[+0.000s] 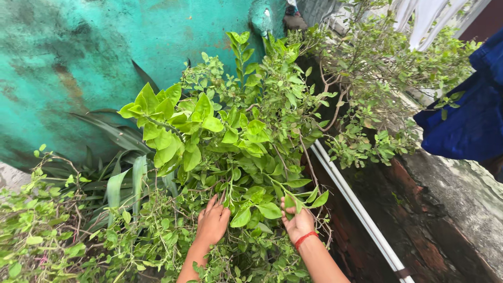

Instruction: The person picks leaves from a small plant in a rooftop garden by hand.

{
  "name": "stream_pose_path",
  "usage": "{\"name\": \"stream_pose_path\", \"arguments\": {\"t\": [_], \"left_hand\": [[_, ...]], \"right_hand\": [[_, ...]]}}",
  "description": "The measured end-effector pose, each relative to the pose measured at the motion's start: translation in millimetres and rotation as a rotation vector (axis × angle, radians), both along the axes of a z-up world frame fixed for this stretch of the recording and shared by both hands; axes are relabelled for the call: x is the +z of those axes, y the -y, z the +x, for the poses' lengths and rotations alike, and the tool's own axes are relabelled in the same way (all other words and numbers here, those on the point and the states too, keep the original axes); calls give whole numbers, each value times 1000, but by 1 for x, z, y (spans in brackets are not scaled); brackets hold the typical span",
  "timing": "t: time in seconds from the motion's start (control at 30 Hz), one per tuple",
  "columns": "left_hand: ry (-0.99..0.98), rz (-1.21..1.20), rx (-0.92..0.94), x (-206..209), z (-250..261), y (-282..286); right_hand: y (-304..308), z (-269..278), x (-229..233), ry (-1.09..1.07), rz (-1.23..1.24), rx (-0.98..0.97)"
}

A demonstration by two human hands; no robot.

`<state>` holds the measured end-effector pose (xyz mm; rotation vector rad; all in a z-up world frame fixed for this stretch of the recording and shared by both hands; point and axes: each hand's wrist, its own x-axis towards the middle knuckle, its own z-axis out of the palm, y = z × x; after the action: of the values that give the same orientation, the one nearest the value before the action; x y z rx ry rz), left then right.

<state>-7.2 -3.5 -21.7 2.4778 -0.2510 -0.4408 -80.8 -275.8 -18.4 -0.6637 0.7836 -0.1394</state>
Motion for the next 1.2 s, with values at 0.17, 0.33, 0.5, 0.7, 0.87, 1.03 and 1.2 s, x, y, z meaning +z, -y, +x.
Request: {"name": "stream_pose_path", "arguments": {"t": [0.17,0.33,0.5,0.7,0.87,1.03,1.2], "left_hand": [[9,-21,4,2,0,0],[4,-2,-15,3,-1,0],[16,-34,7,2,-3,0],[9,-9,1,4,-1,3],[14,-27,7,5,-3,2],[9,5,7,8,-5,1],[10,-8,11,10,-6,0]], "right_hand": [[-5,1,1,7,-16,29],[-2,5,-9,108,25,10],[-2,3,-4,46,36,21],[8,12,-28,-14,-1,-56],[19,45,-41,-31,46,-105],[17,82,-25,76,81,18],[0,91,4,192,46,135]]}}
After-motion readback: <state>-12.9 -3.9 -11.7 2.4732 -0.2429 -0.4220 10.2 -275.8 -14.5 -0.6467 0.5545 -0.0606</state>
